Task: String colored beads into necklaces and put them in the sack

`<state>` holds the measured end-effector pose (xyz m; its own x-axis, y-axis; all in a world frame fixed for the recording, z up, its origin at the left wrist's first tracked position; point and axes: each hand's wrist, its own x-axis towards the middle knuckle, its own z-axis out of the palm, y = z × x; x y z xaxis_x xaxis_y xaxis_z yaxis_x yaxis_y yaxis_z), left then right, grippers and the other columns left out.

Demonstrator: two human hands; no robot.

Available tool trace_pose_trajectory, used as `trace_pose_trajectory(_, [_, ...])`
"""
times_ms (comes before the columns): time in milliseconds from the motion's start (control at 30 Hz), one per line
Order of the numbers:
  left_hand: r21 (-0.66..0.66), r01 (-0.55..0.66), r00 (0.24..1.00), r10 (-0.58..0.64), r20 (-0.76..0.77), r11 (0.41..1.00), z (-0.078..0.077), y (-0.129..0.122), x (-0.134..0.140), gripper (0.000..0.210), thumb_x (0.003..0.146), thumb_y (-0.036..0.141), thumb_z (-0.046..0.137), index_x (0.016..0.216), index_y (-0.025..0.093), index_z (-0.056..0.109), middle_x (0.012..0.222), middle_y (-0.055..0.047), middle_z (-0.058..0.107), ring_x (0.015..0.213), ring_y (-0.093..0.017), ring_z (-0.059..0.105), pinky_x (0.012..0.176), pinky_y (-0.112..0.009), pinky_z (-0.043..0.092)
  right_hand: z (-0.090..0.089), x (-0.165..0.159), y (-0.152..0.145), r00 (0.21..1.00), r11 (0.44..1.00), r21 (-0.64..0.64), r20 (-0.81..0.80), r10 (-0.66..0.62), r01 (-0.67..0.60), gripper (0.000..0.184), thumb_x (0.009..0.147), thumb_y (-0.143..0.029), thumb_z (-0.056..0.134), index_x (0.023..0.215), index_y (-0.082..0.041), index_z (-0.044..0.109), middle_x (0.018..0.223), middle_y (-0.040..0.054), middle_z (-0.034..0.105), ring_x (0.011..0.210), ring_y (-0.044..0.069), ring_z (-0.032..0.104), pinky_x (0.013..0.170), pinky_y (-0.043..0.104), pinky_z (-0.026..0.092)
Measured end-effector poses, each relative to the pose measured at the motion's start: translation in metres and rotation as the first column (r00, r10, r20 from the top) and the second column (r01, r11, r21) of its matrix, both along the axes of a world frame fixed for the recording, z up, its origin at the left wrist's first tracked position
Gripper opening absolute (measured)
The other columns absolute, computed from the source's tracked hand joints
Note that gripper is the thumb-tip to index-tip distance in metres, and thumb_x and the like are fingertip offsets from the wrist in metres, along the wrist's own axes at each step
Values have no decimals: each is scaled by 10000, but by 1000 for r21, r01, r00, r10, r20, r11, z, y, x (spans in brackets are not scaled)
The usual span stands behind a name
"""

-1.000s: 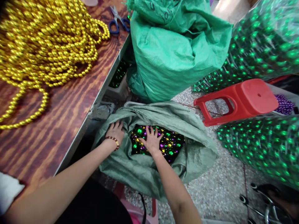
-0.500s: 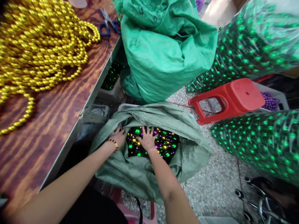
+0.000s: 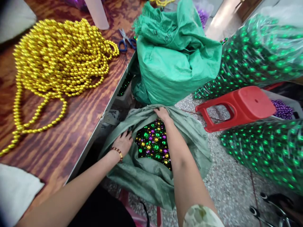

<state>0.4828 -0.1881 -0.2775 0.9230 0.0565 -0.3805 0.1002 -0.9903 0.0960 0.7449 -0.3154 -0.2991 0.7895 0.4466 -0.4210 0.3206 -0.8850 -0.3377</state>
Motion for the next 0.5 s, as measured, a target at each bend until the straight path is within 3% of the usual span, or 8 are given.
trace_pose_trajectory(100, [-31, 16, 999, -15, 45, 999, 16, -13, -13, 401, 870, 115, 386, 1197, 177, 610, 1360, -127, 519, 1380, -323, 247, 1072, -536, 212, 1, -28, -7, 998, 1000, -27, 59, -5, 7, 351, 948, -383, 516, 1206, -148, 552, 1202, 98, 585, 1069, 235, 581, 929, 465, 459])
trace_pose_trajectory(200, [-129, 17, 995, -3, 103, 992, 39, -35, -38, 391, 863, 174, 444, 1234, 175, 567, 1293, -144, 554, 1361, -336, 272, 1091, -575, 154, 1, -93, -28, 995, 999, -42, 96, 32, -29, 371, 985, -373, 401, 1256, -148, 520, 1222, 139, 580, 1141, 263, 541, 967, 451, 415])
trace_pose_trajectory(267, [-232, 27, 995, -4, 99, 972, 54, -54, -63, 383, 839, 234, 508, 1212, 177, 572, 1247, -152, 568, 1349, -347, 284, 1088, -578, 178, -3, -147, -44, 991, 996, -52, 106, 77, -71, 443, 974, -400, 390, 1339, -158, 457, 1341, 171, 501, 1263, 303, 432, 1013, 469, 361])
trace_pose_trajectory(367, [-394, 42, 996, -10, 83, 918, 69, -84, -107, 389, 835, 318, 550, 1209, 210, 568, 1212, -143, 580, 1333, -339, 309, 1081, -560, 230, -19, -220, -64, 984, 985, -66, 77, 163, -158, 656, 869, -464, 553, 1421, -162, 370, 1488, 168, 336, 1364, 345, 275, 1023, 527, 339])
trace_pose_trajectory(433, [-477, 40, 995, 11, 104, 878, 73, -99, -139, 333, 871, 339, 529, 1179, 224, 584, 1126, -114, 625, 1285, -308, 383, 1047, -504, 314, -32, -250, -72, 977, 977, -74, 54, 206, -202, 675, 819, -430, 612, 1413, -195, 393, 1504, 139, 323, 1385, 354, 238, 1000, 578, 343])
trace_pose_trajectory(500, [-505, 34, 985, 57, 164, 863, 75, -107, -172, 257, 893, 339, 526, 1112, 243, 620, 1007, -77, 666, 1190, -271, 483, 978, -416, 400, -39, -258, -76, 972, 972, -64, 56, 230, -226, 622, 798, -396, 617, 1369, -204, 461, 1462, 142, 395, 1357, 375, 300, 965, 632, 347])
